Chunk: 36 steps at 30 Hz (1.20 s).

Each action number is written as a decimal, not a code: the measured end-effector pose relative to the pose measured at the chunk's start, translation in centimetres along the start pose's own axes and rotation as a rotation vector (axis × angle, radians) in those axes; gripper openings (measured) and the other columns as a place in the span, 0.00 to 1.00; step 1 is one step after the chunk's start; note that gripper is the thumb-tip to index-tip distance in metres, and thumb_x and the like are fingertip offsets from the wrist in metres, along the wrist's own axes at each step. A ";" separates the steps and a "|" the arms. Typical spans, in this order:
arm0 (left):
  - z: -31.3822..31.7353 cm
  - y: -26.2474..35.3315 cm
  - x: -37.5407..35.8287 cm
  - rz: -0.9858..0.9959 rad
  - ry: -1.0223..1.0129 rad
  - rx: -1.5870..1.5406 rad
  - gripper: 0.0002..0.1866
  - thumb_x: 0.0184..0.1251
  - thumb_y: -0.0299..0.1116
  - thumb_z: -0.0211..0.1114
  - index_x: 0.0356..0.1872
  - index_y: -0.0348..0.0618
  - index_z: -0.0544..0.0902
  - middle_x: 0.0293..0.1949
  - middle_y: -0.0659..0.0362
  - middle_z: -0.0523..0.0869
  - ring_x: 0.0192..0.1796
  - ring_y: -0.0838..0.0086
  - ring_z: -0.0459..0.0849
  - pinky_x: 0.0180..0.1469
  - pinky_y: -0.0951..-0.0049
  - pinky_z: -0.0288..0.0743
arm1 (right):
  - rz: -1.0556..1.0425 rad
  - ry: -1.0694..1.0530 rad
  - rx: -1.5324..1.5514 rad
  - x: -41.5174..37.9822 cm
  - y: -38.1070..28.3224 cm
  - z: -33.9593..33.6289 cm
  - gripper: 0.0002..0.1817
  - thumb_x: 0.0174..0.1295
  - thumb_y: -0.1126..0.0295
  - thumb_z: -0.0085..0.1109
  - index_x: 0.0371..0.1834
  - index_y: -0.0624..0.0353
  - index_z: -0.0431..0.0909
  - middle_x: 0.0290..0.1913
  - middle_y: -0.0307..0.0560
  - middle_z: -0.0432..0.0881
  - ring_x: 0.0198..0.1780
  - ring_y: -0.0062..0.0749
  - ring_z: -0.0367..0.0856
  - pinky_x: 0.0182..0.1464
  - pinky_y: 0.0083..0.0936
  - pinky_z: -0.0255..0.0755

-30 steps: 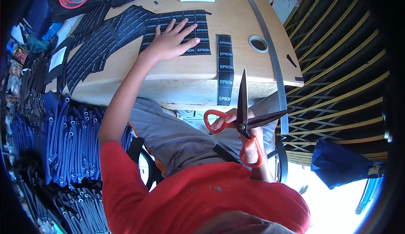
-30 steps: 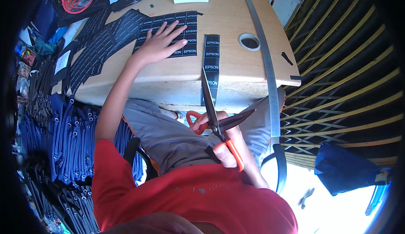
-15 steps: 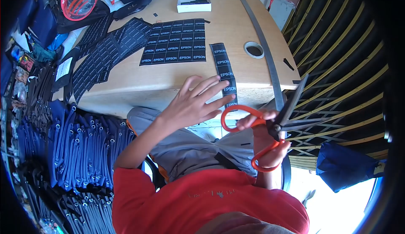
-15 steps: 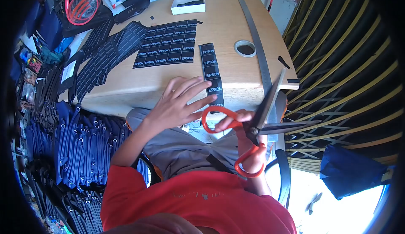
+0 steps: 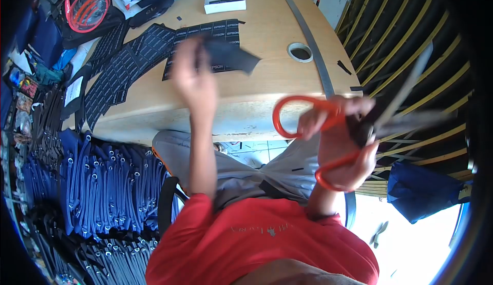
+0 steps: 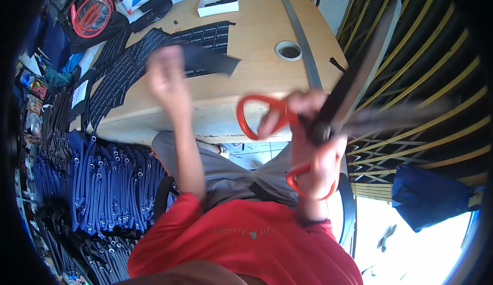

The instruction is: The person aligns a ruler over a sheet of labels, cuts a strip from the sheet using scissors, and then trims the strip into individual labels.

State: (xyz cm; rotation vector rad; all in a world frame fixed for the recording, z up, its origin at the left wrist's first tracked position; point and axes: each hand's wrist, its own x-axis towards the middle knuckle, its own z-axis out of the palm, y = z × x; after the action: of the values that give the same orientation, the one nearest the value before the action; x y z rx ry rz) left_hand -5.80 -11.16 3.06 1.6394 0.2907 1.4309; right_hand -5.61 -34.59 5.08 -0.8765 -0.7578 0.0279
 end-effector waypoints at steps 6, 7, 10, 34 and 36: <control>-5.3 -0.6 -0.5 -0.183 0.456 -0.381 0.15 0.76 0.38 0.59 0.49 0.35 0.79 0.44 0.57 0.85 0.42 0.75 0.83 0.46 0.73 0.79 | -0.093 0.031 0.177 5.2 0.3 2.1 0.25 0.74 0.53 0.34 0.50 0.67 0.70 0.28 0.55 0.76 0.29 0.38 0.77 0.36 0.33 0.73; -5.9 -1.0 -0.3 -0.158 0.408 -0.269 0.16 0.77 0.38 0.59 0.49 0.33 0.80 0.45 0.58 0.84 0.43 0.76 0.82 0.48 0.75 0.77 | -0.051 0.092 0.252 5.1 0.7 2.0 0.24 0.74 0.54 0.34 0.49 0.67 0.70 0.28 0.55 0.77 0.28 0.37 0.77 0.37 0.33 0.72; -7.0 -1.1 -0.6 -0.137 0.415 -0.130 0.16 0.76 0.38 0.60 0.47 0.32 0.83 0.47 0.59 0.82 0.45 0.78 0.80 0.51 0.78 0.74 | 0.082 0.103 0.353 3.7 2.8 1.3 0.22 0.74 0.55 0.35 0.47 0.67 0.70 0.27 0.52 0.76 0.26 0.35 0.75 0.36 0.33 0.71; -5.9 2.4 -2.0 0.526 -0.850 0.029 0.12 0.45 0.29 0.73 0.31 0.64 0.92 0.49 0.63 0.76 0.54 0.66 0.72 0.50 0.66 0.65 | 0.662 0.107 0.312 3.9 7.7 1.7 0.07 0.66 0.70 0.57 0.40 0.61 0.81 0.29 0.40 0.82 0.28 0.23 0.77 0.35 0.22 0.72; -5.9 3.0 -2.1 0.479 -0.831 0.145 0.15 0.45 0.27 0.72 0.34 0.63 0.92 0.49 0.63 0.77 0.53 0.66 0.72 0.48 0.67 0.65 | 0.608 0.093 0.323 3.9 7.7 1.2 0.07 0.65 0.70 0.58 0.40 0.61 0.81 0.29 0.40 0.82 0.29 0.23 0.78 0.35 0.22 0.72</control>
State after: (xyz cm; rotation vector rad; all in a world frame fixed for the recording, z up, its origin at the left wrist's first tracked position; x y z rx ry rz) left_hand -12.77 -11.54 3.37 2.3673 -0.5127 0.9280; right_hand -1.25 -27.47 2.43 -0.7637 -0.3627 0.6277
